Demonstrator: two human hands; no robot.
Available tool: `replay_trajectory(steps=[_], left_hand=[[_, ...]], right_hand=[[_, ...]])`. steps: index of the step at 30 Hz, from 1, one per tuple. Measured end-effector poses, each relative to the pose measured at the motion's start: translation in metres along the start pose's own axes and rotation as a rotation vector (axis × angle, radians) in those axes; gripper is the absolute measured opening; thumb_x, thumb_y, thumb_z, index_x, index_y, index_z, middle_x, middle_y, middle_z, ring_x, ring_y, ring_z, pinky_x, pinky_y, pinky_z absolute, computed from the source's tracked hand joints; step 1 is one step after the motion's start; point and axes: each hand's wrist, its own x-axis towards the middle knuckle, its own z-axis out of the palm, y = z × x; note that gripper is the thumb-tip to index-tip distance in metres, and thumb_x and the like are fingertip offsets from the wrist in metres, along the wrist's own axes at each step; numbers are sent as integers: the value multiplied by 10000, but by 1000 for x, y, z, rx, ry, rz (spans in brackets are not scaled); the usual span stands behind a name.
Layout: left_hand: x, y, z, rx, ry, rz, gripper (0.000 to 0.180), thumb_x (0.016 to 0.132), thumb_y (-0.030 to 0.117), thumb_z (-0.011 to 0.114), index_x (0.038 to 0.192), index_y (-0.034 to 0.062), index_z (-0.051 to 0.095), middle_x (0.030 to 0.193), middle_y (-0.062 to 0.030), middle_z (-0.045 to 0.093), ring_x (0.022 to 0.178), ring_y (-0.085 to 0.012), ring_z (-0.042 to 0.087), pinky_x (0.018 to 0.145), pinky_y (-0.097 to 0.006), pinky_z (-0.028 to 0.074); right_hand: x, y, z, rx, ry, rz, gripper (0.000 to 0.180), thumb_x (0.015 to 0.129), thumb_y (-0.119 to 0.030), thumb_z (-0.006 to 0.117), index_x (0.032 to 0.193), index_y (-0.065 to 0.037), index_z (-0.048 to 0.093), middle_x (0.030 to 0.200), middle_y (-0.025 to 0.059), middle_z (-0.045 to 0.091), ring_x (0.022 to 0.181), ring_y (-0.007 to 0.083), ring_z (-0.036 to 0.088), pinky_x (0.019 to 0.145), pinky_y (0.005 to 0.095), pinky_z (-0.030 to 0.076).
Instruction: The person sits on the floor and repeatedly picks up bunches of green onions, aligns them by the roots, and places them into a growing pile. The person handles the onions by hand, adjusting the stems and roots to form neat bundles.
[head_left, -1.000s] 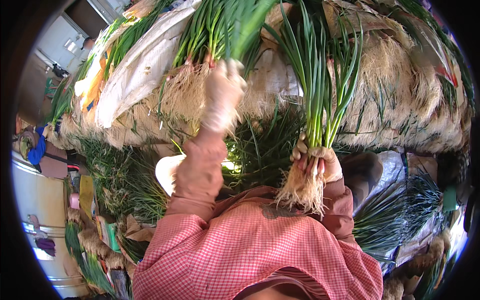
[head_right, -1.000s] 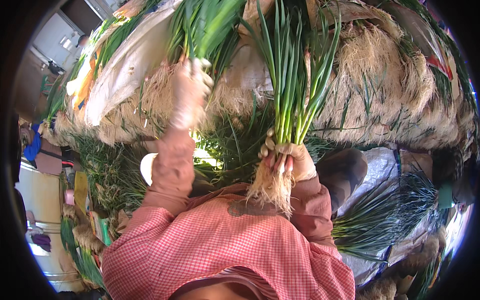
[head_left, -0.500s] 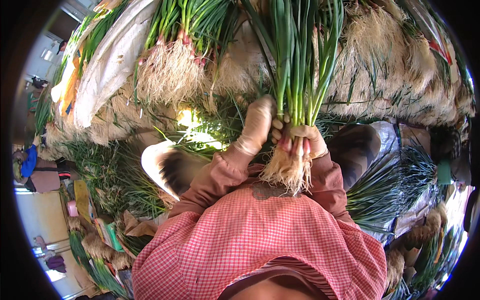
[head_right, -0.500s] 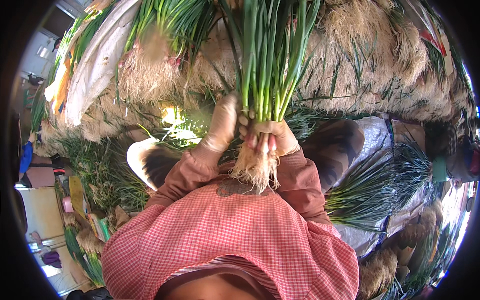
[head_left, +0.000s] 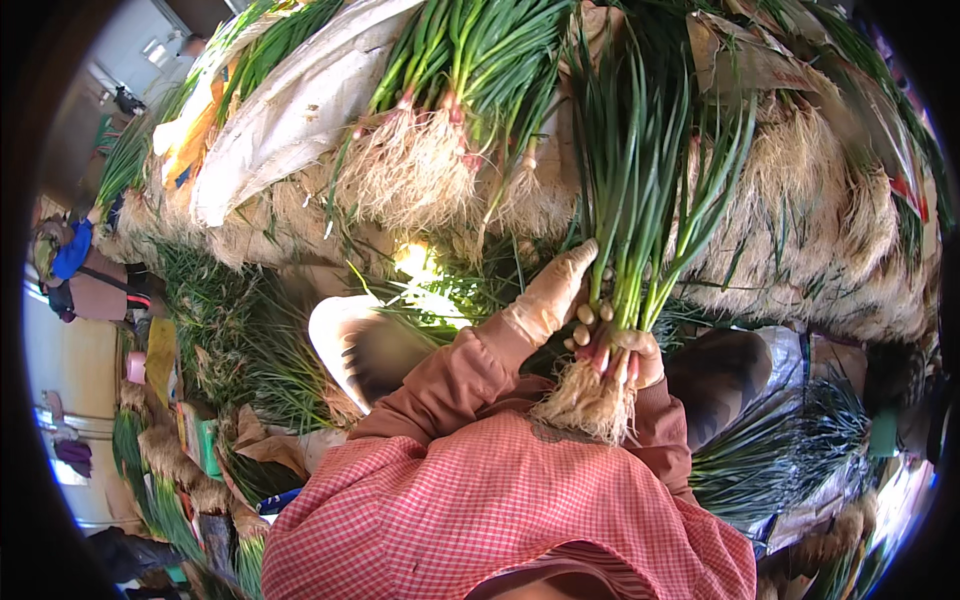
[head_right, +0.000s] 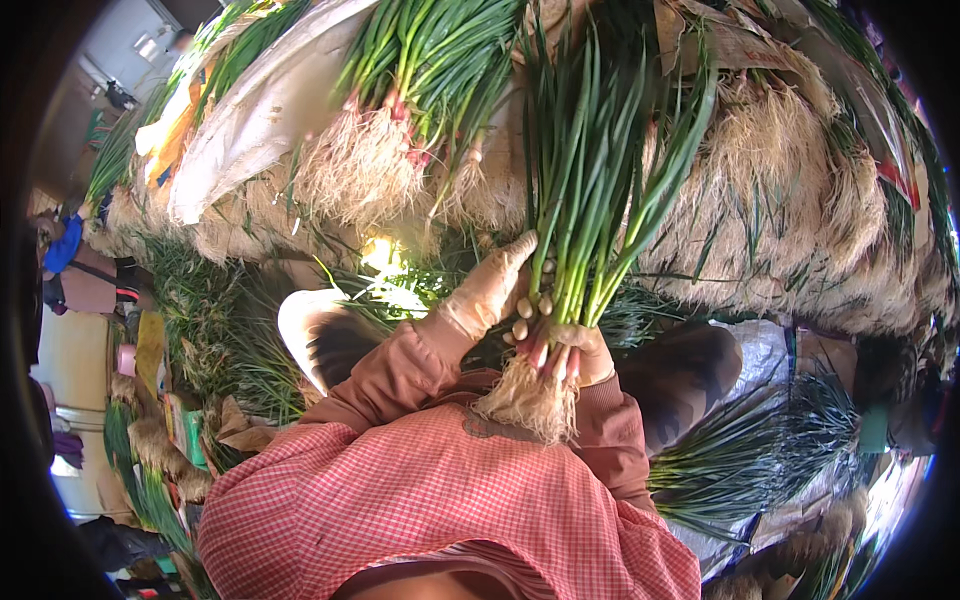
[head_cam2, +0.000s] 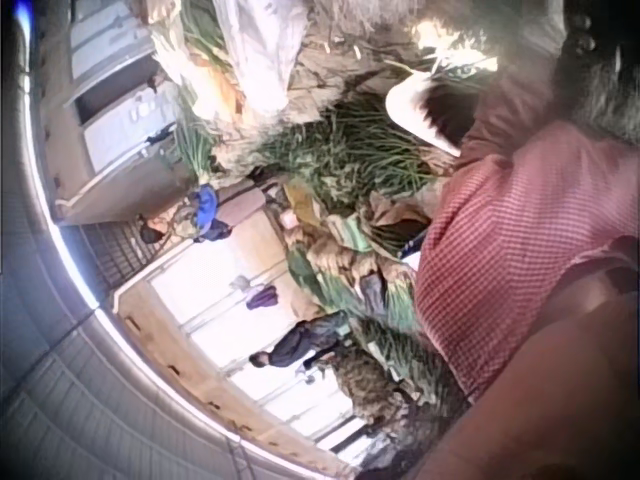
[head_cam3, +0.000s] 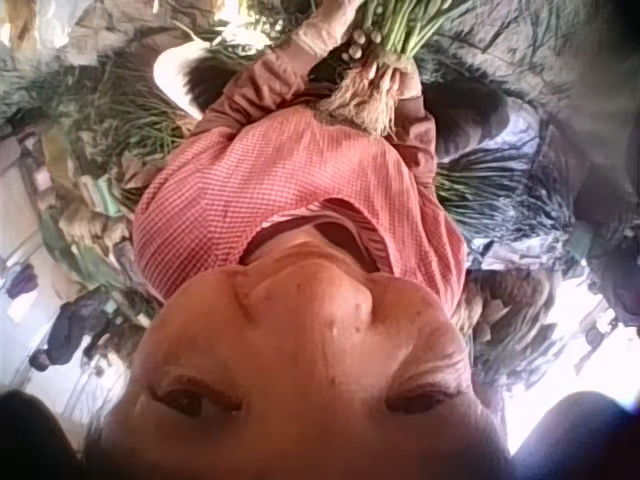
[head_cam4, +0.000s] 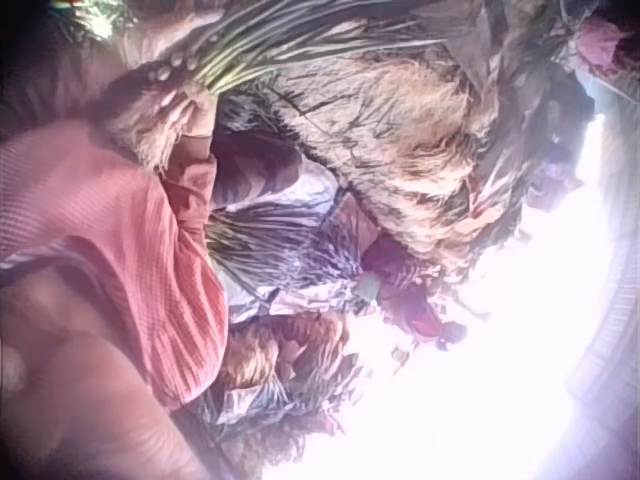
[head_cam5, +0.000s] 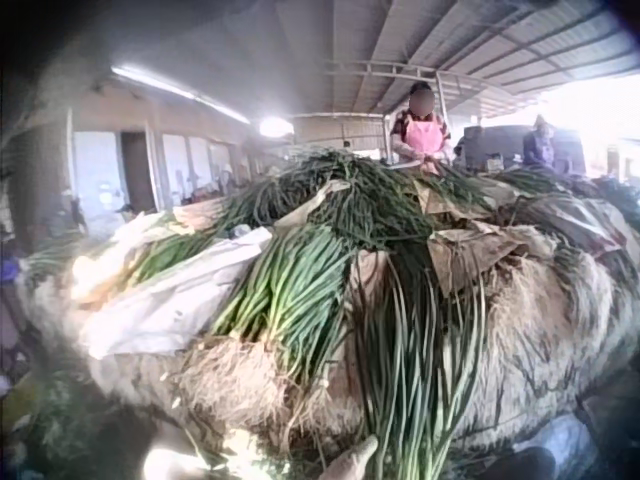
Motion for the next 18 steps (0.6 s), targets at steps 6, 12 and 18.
replay_trajectory(steps=[6, 12, 18], left_hand=[[10, -6, 5, -612, -62, -211, 299, 959, 364, 462, 894, 83, 541, 550, -52, 532, 307, -118, 349, 260, -227, 297], [-9, 50, 1, 2107, -32, 9, 295, 879, 292, 578, 955, 7, 587, 799, -130, 634, 727, -233, 634, 679, -384, 508], [-4, 217, -44, 1781, 1326, 797, 426, 875, 386, 592, 1118, 37, 574, 1008, -202, 634, 952, -333, 622, 809, -444, 491]], right_hand=[[4, 4, 11, 276, -209, -66, 326, 717, -143, 622, 989, -101, 446, 1003, 78, 444, 834, 208, 483, 845, 420, 437], [2, -13, 13, 128, -113, -119, 438, 718, -149, 628, 1114, -73, 457, 1238, 185, 446, 933, 262, 526, 875, 422, 448], [17, -10, 2, 337, -224, 6, 800, 718, -126, 602, 1423, -18, 238, 1234, 165, 484, 881, 203, 519, 829, 330, 459]])
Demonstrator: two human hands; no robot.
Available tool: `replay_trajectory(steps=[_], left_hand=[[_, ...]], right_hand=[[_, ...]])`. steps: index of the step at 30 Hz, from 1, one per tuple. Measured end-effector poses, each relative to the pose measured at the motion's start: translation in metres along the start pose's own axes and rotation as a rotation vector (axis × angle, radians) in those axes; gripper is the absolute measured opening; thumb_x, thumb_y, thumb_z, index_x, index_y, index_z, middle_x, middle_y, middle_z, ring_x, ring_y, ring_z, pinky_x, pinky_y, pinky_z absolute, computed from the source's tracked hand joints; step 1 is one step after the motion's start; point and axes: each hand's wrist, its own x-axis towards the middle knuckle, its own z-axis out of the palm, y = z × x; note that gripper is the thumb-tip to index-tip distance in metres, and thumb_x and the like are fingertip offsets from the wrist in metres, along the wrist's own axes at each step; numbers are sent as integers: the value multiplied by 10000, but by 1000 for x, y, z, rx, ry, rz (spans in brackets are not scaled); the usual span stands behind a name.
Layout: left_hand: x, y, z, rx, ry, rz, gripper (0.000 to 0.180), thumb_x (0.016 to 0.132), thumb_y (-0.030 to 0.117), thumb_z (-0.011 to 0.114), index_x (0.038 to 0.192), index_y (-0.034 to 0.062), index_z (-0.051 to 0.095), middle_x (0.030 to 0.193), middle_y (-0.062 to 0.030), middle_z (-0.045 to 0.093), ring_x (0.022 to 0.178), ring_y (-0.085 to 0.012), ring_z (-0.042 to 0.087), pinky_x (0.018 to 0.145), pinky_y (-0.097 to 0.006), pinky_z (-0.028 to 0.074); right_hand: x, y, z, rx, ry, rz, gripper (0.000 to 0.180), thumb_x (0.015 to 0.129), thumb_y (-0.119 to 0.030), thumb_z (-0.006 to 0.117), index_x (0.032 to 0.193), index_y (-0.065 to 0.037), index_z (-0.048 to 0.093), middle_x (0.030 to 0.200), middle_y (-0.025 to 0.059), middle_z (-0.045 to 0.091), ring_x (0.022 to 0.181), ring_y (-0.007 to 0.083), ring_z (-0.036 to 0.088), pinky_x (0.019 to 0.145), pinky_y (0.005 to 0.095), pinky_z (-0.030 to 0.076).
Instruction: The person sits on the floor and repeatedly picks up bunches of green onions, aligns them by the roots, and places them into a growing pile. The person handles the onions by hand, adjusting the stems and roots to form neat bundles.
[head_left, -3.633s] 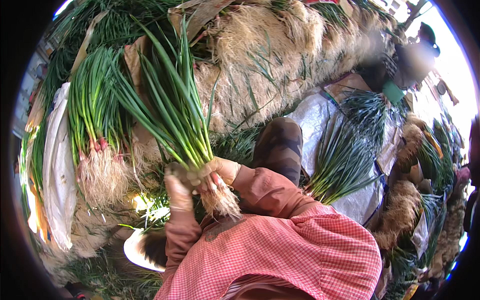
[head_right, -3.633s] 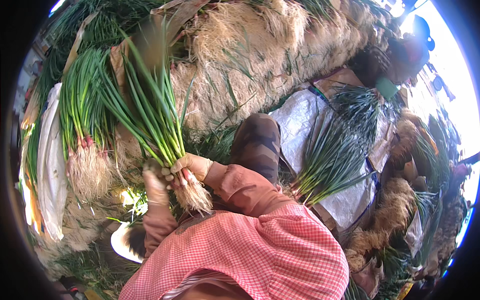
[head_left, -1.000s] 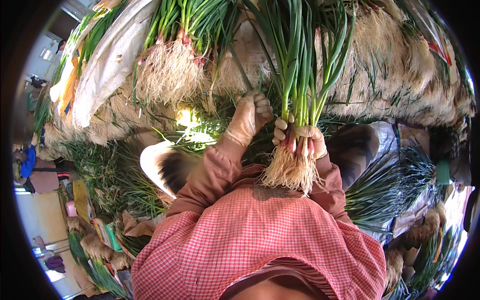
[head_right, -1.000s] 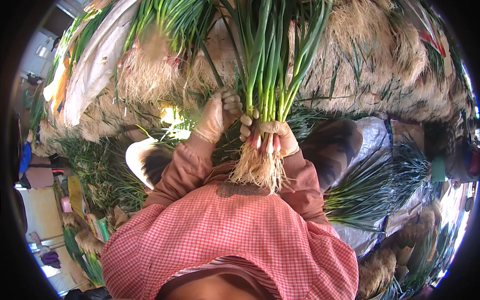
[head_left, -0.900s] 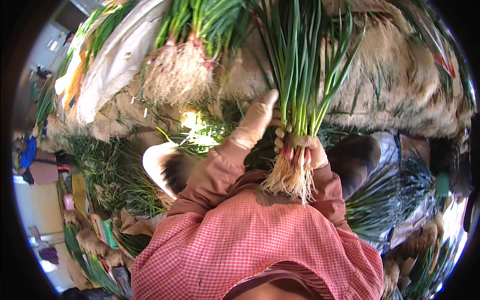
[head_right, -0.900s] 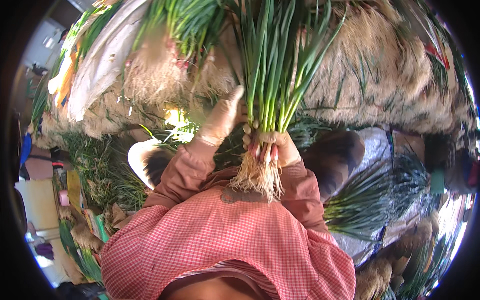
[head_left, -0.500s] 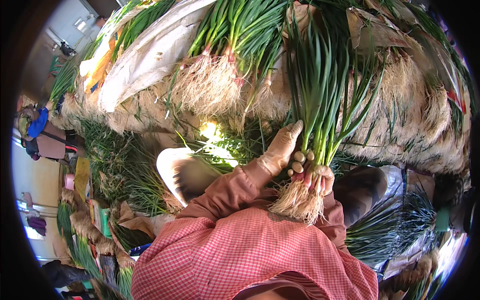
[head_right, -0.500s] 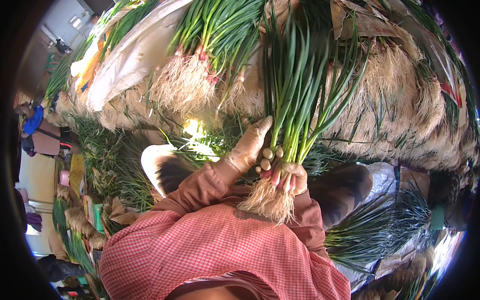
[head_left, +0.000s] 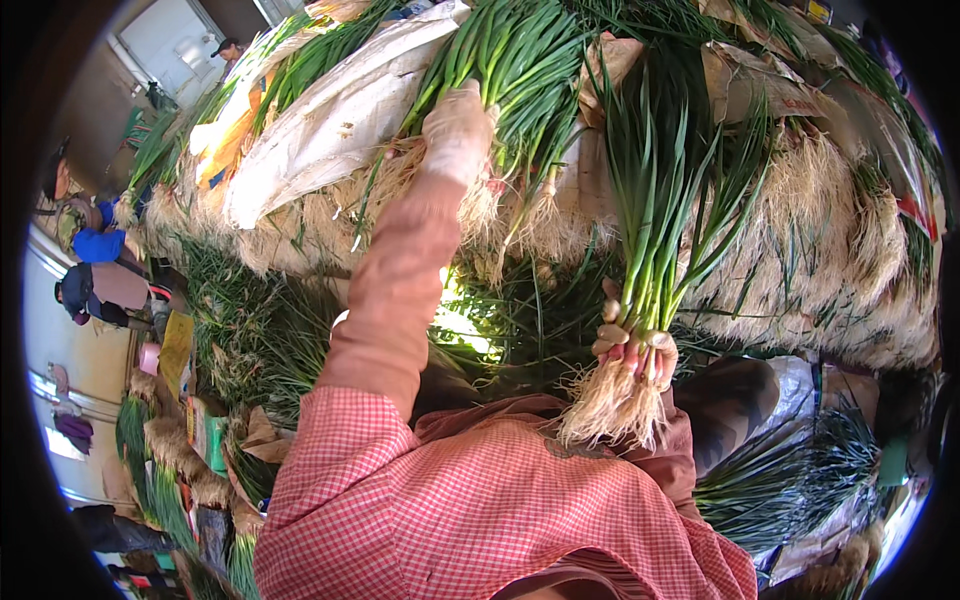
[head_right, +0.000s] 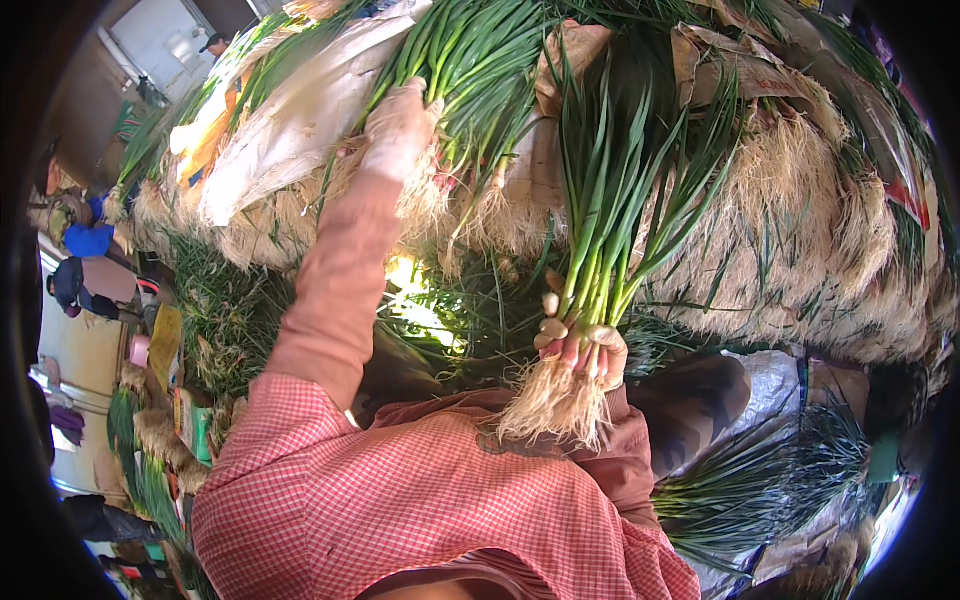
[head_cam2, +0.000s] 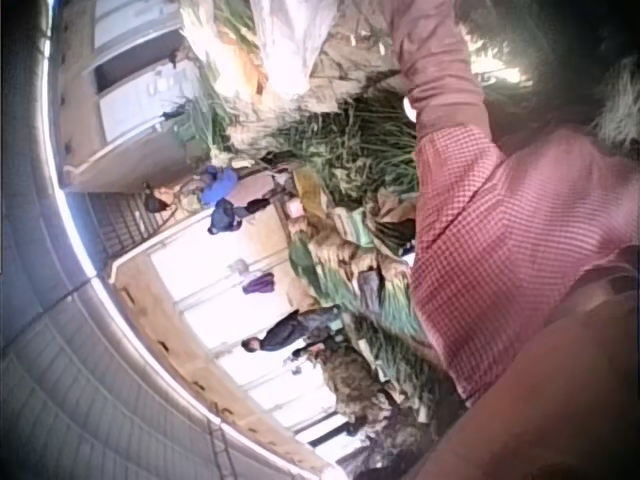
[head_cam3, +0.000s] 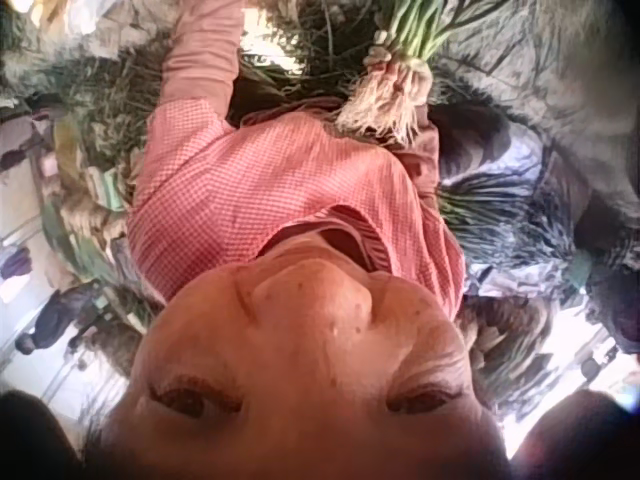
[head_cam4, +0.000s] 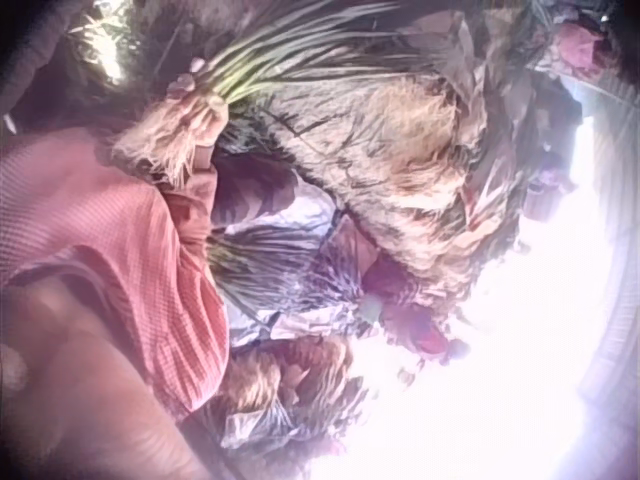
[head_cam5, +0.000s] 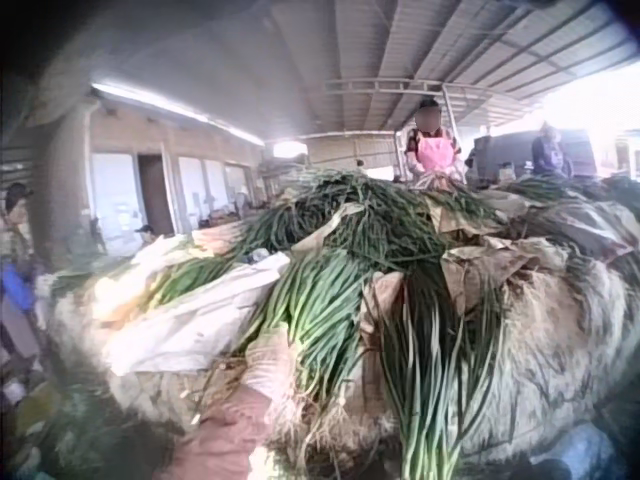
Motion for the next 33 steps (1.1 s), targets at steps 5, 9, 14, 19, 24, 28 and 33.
replay_trajectory(steps=[5, 9, 14, 19, 24, 28, 33], left_hand=[[49, -25, 9, -236, -483, -71, 312, 872, 331, 608, 1040, 70, 643, 867, -126, 690, 766, -233, 663, 721, -388, 494], [-26, 9, -47, -322, -90, 38, 148, 892, 263, 600, 913, 117, 608, 763, -64, 664, 697, -156, 637, 645, -354, 502], [-171, 72, -12, -627, -781, 39, 288, 877, 338, 603, 791, 64, 605, 576, -65, 595, 532, -201, 609, 561, -369, 488], [-212, 63, 50, -1444, -1027, -257, 128, 910, 189, 555, 956, 78, 602, 712, -18, 623, 616, -129, 618, 538, -232, 501], [-210, 59, 40, -2108, -1136, -551, 184, 894, 195, 623, 1011, 64, 571, 877, -18, 592, 703, -142, 599, 663, -270, 508], [-216, 60, 24, -1297, -1044, -128, 233, 908, 233, 604, 1030, 36, 580, 710, -15, 624, 485, -141, 549, 432, -288, 448], [-236, 61, 36, -1060, -771, -26, 305, 953, 273, 459, 865, 10, 584, 718, -208, 632, 627, -346, 624, 532, -399, 496]], right_hand=[[-11, -6, 5, -165, 134, 53, 780, 693, -125, 613, 1383, 30, 285, 953, 68, 491, 847, 203, 503, 805, 349, 450], [-17, -13, 9, -280, 160, 23, 703, 708, -143, 609, 1336, 33, 349, 944, 66, 481, 872, 210, 500, 852, 376, 459], [-10, -17, -4, -579, 231, 94, 556, 712, -188, 609, 1193, 50, 463, 1028, 238, 597, 814, 300, 622, 773, 366, 518], [-17, -6, -13, -582, 301, -15, 506, 700, -186, 615, 1134, 46, 495, 765, 214, 616, 673, 293, 613, 658, 362, 527], [-24, -1, -11, -205, 110, 76, 544, 689, -138, 626, 1191, -39, 443, 1075, 151, 488, 872, 271, 556, 783, 385, 480], [-28, -4, -10, -339, 230, 132, 537, 705, -106, 594, 1205, -12, 424, 1138, 226, 531, 1032, 356, 564, 970, 480, 438], [-24, 5, -13, -45, 173, 75, 434, 692, -78, 626, 1096, -60, 467, 994, 119, 517, 864, 260, 553, 768, 371, 494]])
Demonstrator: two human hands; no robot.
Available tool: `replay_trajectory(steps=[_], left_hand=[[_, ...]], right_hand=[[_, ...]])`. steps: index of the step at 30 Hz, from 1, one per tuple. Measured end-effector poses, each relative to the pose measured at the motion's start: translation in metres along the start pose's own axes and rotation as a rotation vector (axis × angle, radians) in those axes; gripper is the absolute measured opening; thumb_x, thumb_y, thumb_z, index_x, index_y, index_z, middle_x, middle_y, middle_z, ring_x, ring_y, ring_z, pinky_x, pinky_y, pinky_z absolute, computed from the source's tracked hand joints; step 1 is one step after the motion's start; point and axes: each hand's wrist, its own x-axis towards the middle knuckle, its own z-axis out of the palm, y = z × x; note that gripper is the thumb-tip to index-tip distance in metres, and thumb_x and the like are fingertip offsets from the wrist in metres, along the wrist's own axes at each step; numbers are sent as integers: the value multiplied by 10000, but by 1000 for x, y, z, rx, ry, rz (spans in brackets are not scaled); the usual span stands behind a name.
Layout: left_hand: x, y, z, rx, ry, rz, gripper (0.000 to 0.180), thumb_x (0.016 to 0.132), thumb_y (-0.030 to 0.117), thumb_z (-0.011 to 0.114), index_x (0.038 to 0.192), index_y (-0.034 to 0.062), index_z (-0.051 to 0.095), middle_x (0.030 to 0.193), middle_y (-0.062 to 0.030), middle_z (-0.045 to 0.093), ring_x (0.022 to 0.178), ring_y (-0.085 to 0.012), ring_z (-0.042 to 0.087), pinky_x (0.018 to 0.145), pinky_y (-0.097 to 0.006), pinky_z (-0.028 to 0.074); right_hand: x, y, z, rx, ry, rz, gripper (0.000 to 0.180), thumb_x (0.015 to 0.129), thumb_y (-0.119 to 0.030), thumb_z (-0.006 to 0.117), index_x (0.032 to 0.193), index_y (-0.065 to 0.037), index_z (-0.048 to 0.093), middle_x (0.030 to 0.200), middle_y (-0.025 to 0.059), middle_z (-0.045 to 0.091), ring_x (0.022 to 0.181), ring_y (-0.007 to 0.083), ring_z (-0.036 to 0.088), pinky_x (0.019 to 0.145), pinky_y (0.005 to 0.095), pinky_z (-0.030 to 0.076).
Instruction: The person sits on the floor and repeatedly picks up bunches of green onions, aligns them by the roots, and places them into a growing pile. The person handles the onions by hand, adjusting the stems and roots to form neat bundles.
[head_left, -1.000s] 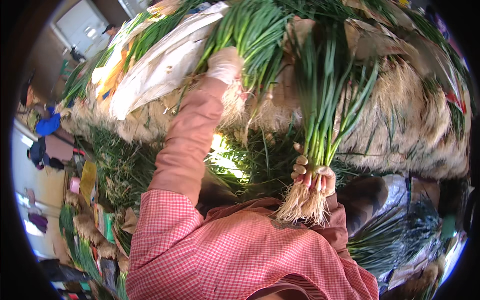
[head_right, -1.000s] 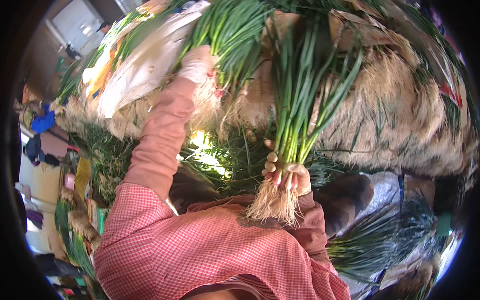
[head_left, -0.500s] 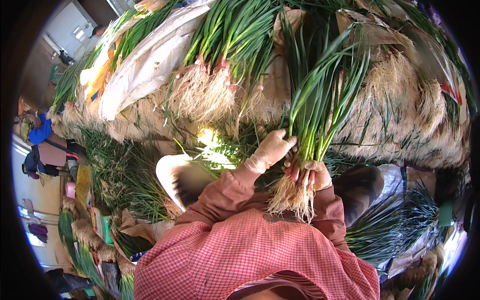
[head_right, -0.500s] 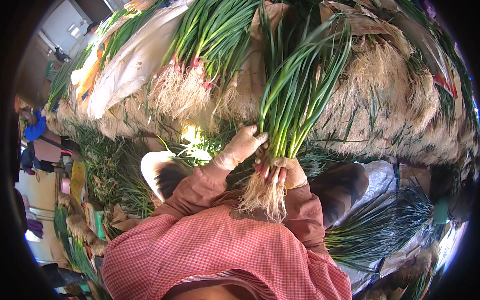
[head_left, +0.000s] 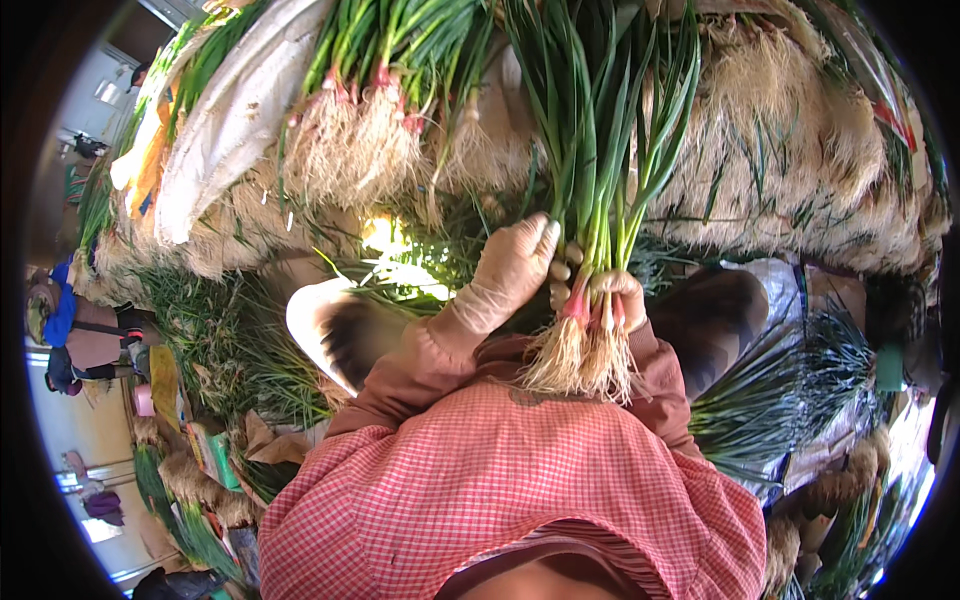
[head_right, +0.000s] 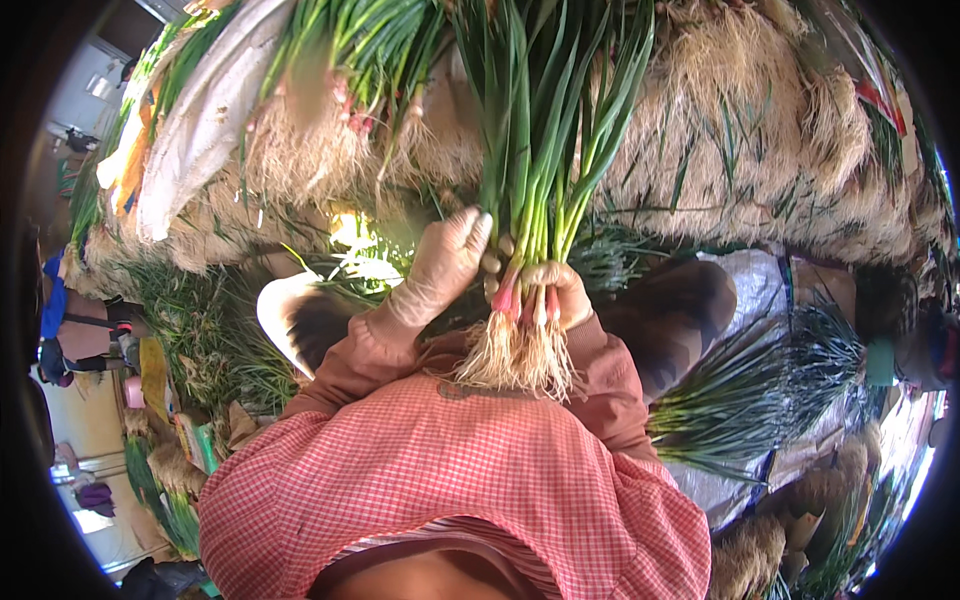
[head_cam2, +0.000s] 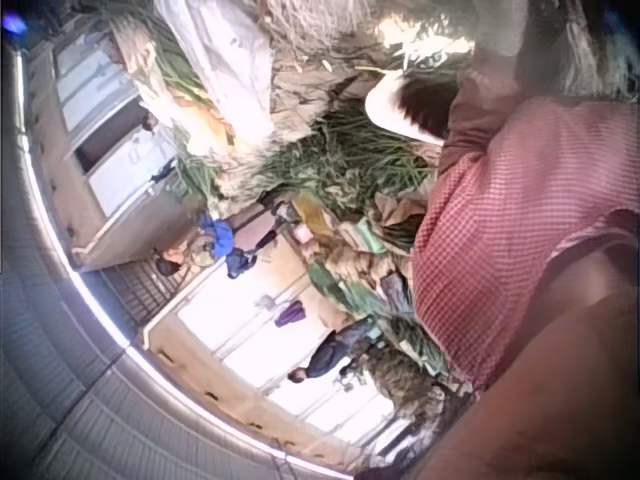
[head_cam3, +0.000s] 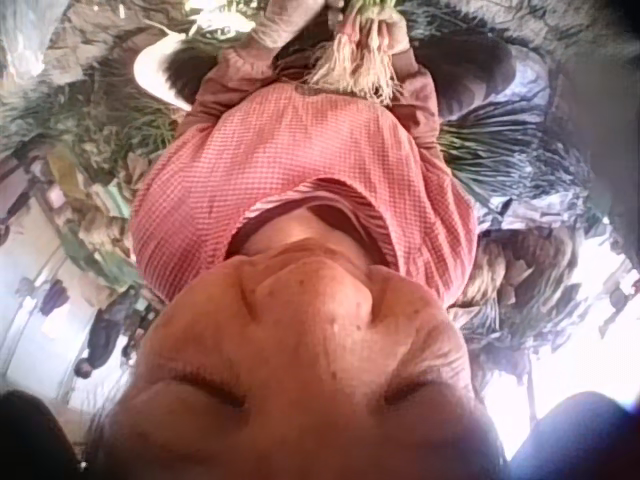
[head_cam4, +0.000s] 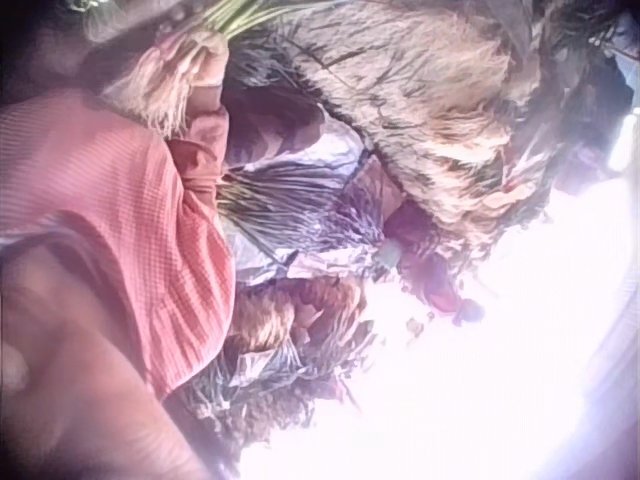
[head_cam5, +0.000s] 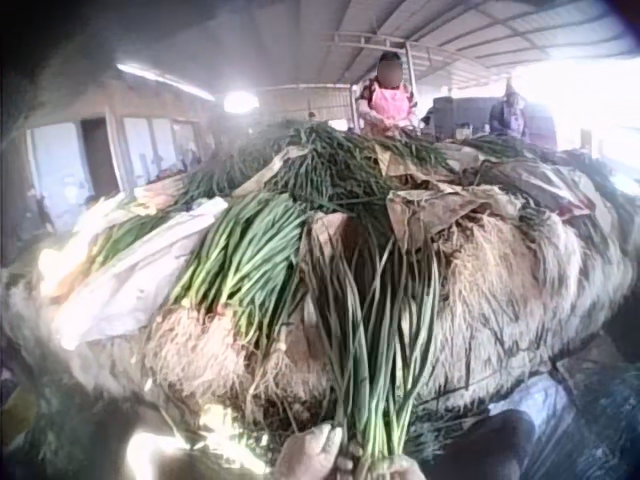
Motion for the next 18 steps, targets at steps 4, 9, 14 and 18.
replay_trajectory(steps=[4, 9, 14, 18], left_hand=[[21, -28, -9, 722, 213, 114, 348, 941, 235, 440, 791, -38, 595, 807, -230, 647, 686, -355, 640, 601, -426, 515], [21, -48, -40, 897, -622, -183, 503, 963, 416, 401, 799, 3, 636, 793, -227, 639, 764, -367, 630, 721, -428, 495], [-11, -26, -27, -614, -773, -165, 447, 965, 443, 434, 1190, 62, 499, 997, -23, 606, 882, -154, 568, 704, -320, 493], [-15, -2, -70, 38, -534, -76, 275, 947, 309, 539, 960, 54, 643, 811, -24, 616, 812, -134, 585, 716, -292, 491]], right_hand=[[7, 3, -4, 79, -218, -11, 355, 712, -99, 630, 1007, -83, 434, 978, 110, 488, 800, 221, 526, 662, 327, 458], [3, -5, -9, 144, -328, 4, 441, 736, -144, 616, 1133, -28, 464, 1258, 216, 474, 1027, 325, 572, 898, 418, 490], [11, 6, -3, -97, -104, -225, 694, 775, -219, 541, 1389, 5, 308, 1433, 266, 300, 1102, 325, 560, 871, 398, 503], [4, -7, 7, -47, -129, -103, 908, 768, -273, 591, 1469, -14, 74, 1363, 161, 425, 687, 124, 481, 643, 319, 524]])
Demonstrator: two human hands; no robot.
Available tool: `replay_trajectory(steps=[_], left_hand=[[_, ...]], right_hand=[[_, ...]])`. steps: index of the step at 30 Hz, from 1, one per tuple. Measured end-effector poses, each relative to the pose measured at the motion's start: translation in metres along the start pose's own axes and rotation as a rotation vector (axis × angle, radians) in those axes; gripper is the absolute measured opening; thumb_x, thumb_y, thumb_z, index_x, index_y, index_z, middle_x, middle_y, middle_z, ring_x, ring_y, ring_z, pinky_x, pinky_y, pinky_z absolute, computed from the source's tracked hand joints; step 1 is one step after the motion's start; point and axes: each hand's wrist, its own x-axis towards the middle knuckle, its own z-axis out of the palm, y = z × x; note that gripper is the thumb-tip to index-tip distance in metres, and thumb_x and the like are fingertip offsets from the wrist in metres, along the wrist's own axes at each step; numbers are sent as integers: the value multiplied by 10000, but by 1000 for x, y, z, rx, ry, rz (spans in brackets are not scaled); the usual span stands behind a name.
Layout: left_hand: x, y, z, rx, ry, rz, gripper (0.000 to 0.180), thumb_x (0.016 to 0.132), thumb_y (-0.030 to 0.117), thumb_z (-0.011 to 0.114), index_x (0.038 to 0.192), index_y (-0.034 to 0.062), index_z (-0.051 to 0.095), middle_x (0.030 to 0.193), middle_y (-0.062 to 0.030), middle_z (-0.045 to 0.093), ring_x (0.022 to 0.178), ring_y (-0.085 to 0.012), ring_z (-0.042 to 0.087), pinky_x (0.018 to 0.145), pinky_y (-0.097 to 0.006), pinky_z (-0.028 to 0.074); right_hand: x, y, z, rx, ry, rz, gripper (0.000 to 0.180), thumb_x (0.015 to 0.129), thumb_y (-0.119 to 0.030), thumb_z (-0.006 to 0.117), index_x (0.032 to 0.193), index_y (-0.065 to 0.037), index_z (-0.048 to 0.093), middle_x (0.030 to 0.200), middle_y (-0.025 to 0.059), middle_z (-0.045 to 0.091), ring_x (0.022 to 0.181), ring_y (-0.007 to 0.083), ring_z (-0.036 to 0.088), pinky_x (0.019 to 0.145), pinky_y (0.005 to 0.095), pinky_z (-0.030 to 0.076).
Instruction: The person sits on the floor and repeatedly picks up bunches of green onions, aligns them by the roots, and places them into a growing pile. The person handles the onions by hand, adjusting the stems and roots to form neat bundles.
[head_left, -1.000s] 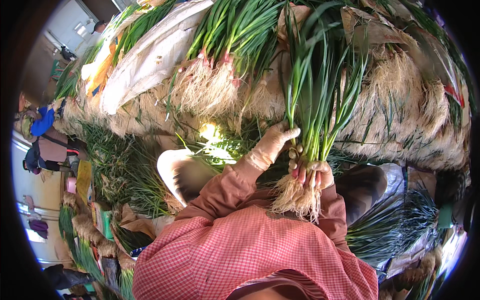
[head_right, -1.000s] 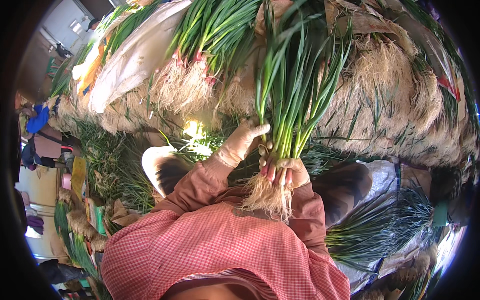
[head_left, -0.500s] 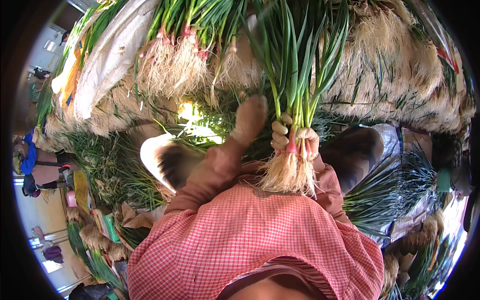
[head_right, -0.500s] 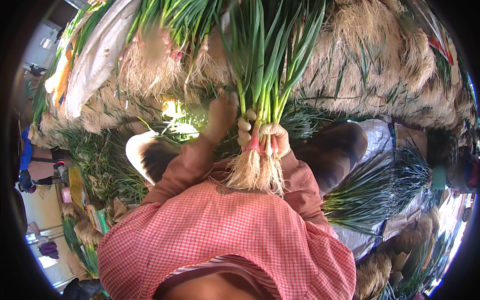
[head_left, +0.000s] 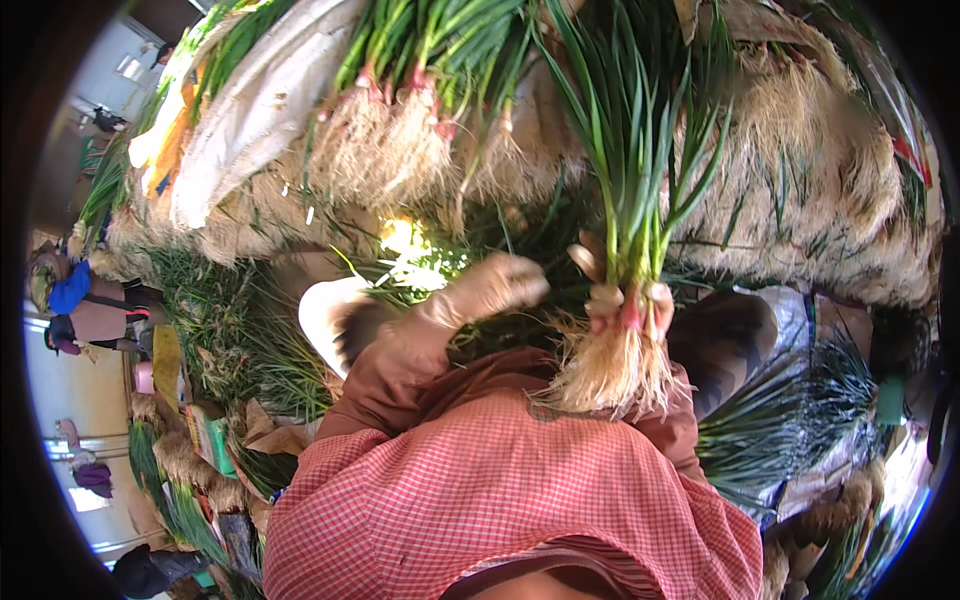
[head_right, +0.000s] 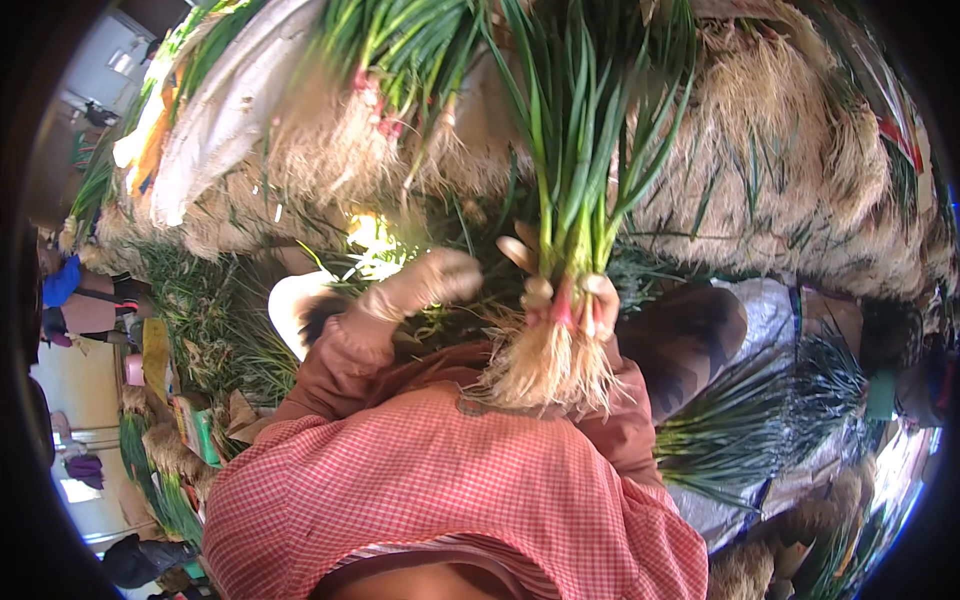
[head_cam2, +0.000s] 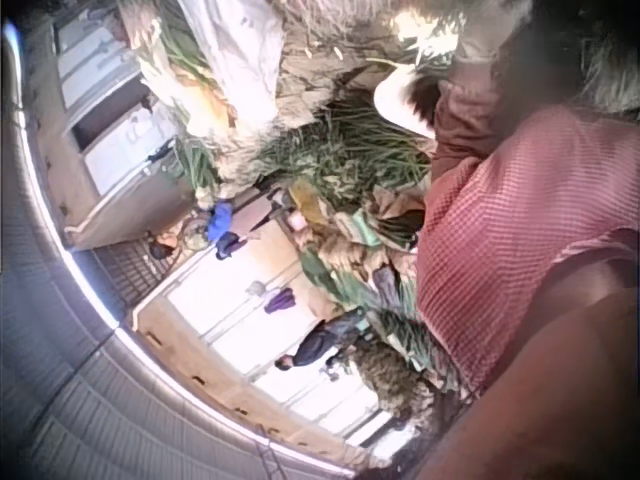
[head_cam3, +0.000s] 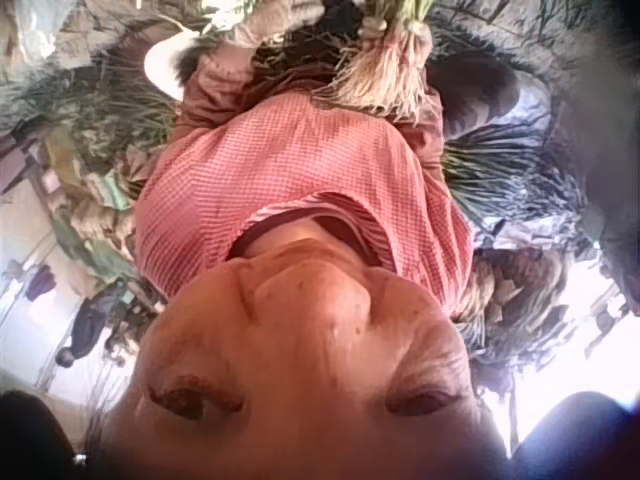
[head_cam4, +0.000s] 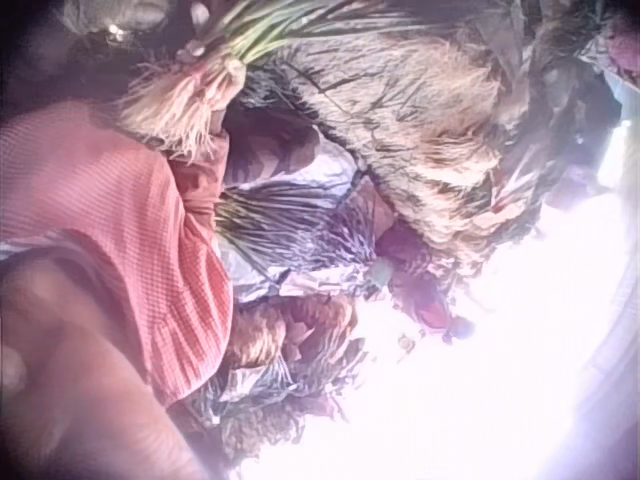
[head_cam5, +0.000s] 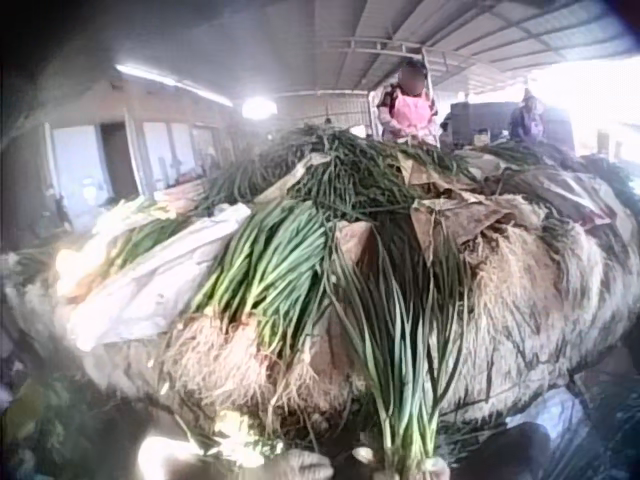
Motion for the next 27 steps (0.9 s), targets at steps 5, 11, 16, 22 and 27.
replay_trajectory(steps=[5, 11, 16, 22, 27], left_hand=[[-14, 33, -108, 306, 947, 49, 277, 925, 308, 564, 1015, 52, 619, 822, -71, 666, 770, -171, 627, 697, -320, 512], [55, 113, -191, 1056, 986, -307, 372, 924, 378, 517, 1151, 86, 557, 838, -124, 657, 834, -220, 640, 753, -429, 494], [39, 115, -117, 596, 1134, -84, 191, 914, 339, 566, 950, 156, 606, 696, -9, 657, 578, -139, 613, 564, -327, 487], [66, 30, 22, -46, 398, -92, 168, 917, 237, 573, 905, 73, 609, 660, -14, 584, 555, -76, 549, 479, -218, 458], [70, 2, 34, -759, 217, 116, 203, 953, 261, 530, 1016, 69, 553, 685, -4, 561, 470, -61, 466, 414, -192, 384]], right_hand=[[-1, -11, -4, 32, -28, 18, 885, 766, -179, 621, 1441, 40, 91, 938, 50, 508, 713, 169, 487, 655, 316, 496], [5, -2, 0, -178, 184, 109, 550, 723, -143, 681, 1194, 2, 435, 730, -23, 419, 646, 136, 419, 613, 272, 392], [1, -10, -7, -325, 265, -16, 493, 706, -131, 695, 1142, -3, 502, 757, 17, 515, 666, 173, 520, 604, 305, 461], [10, -7, -26, -426, 291, 96, 457, 719, -174, 666, 1123, -19, 519, 992, 154, 617, 828, 289, 634, 669, 381, 545], [3, 0, -14, -328, 245, 30, 447, 683, -186, 680, 1074, -25, 538, 1038, 180, 591, 894, 323, 607, 816, 416, 487]])
